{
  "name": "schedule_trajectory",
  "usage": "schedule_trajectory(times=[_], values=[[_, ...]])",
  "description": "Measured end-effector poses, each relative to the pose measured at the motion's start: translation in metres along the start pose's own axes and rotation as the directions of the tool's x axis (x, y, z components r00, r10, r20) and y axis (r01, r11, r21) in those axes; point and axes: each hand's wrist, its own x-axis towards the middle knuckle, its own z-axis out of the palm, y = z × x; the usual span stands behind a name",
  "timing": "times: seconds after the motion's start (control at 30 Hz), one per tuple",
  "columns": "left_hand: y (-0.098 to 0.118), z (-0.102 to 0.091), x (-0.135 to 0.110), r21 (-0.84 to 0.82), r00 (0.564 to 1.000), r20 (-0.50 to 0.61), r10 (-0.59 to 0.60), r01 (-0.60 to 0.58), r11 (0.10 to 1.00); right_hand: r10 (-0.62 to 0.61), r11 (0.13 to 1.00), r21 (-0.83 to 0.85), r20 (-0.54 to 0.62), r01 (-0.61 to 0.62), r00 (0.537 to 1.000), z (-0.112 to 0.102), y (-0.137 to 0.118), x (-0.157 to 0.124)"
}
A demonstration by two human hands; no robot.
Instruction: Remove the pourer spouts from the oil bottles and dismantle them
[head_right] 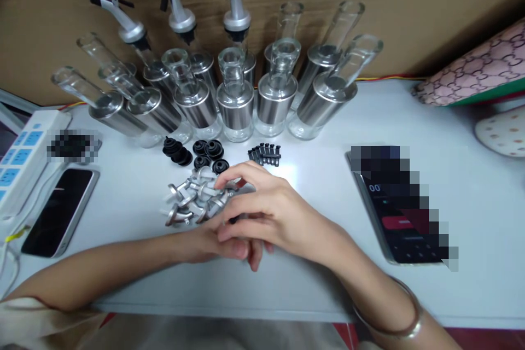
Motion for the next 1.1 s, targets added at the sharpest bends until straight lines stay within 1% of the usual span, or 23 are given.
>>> schedule_trajectory(times=[0.07, 0.13, 0.2, 0.3, 0.4, 0.5, 0.6, 0.67, 0.73, 0.8, 0.9, 1.0, 1.1], values=[[0.0, 0.0, 0.002, -0.013, 0.997, -0.062, 0.037, -0.038, 0.999, -0.005, 0.996, -0.093, -0.009, 0.004, 1.0, -0.001, -0.001, -0.001], [0.0, 0.002, 0.003, -0.011, 0.995, -0.097, 0.033, -0.035, 0.999, -0.011, 0.976, -0.216, -0.041, 0.002, 0.999, -0.001, -0.002, -0.002], [-0.001, 0.004, 0.003, 0.005, 0.989, -0.145, 0.031, -0.03, 1.0, -0.02, 0.942, -0.336, -0.088, -0.011, 0.996, -0.002, -0.003, -0.003], [0.0, 0.009, 0.001, 0.024, 0.973, -0.23, 0.026, -0.021, 0.999, -0.006, 0.875, -0.48, -0.137, -0.061, 0.991, -0.003, -0.002, -0.003], [0.005, 0.013, -0.001, 0.066, 0.967, -0.254, 0.007, 0.011, 0.998, -0.002, 0.808, -0.586, -0.098, -0.056, 0.995, -0.004, 0.001, -0.005], [0.012, 0.014, -0.002, 0.192, 0.975, -0.221, -0.021, 0.065, 0.979, -0.051, 0.773, -0.634, -0.052, 0.006, 0.997, -0.001, 0.003, -0.005], [0.016, 0.011, -0.004, 0.352, 0.982, -0.167, -0.088, 0.143, 0.925, -0.113, 0.789, -0.612, -0.049, 0.06, 0.992, 0.005, -0.002, -0.004], [0.015, 0.008, -0.005, 0.418, 0.987, -0.133, -0.084, 0.133, 0.899, -0.133, 0.805, -0.588, -0.046, 0.081, 0.99, 0.008, -0.007, -0.003], [0.015, 0.007, -0.006, 0.438, 0.992, -0.101, -0.07, 0.108, 0.892, -0.148, 0.793, -0.602, -0.043, 0.093, 0.988, 0.009, -0.01, -0.002], [0.016, 0.007, -0.007, 0.414, 0.991, -0.085, -0.103, 0.13, 0.901, -0.166, 0.747, -0.658, -0.039, 0.099, 0.985, 0.009, -0.01, -0.002], [0.018, 0.006, -0.007, 0.301, 0.986, -0.067, -0.154, 0.167, 0.939, -0.183, 0.646, -0.757, -0.034, 0.094, 0.982, 0.01, -0.006, -0.003], [0.018, 0.003, -0.006, 0.217, 0.988, -0.05, -0.147, 0.154, 0.964, -0.198, 0.565, -0.82, -0.03, 0.089, 0.98, 0.012, -0.003, -0.004], [0.015, 0.002, -0.004, 0.166, 0.986, -0.051, -0.156, 0.163, 0.973, -0.198, 0.521, -0.849, -0.018, 0.09, 0.98, 0.015, -0.001, -0.004]])
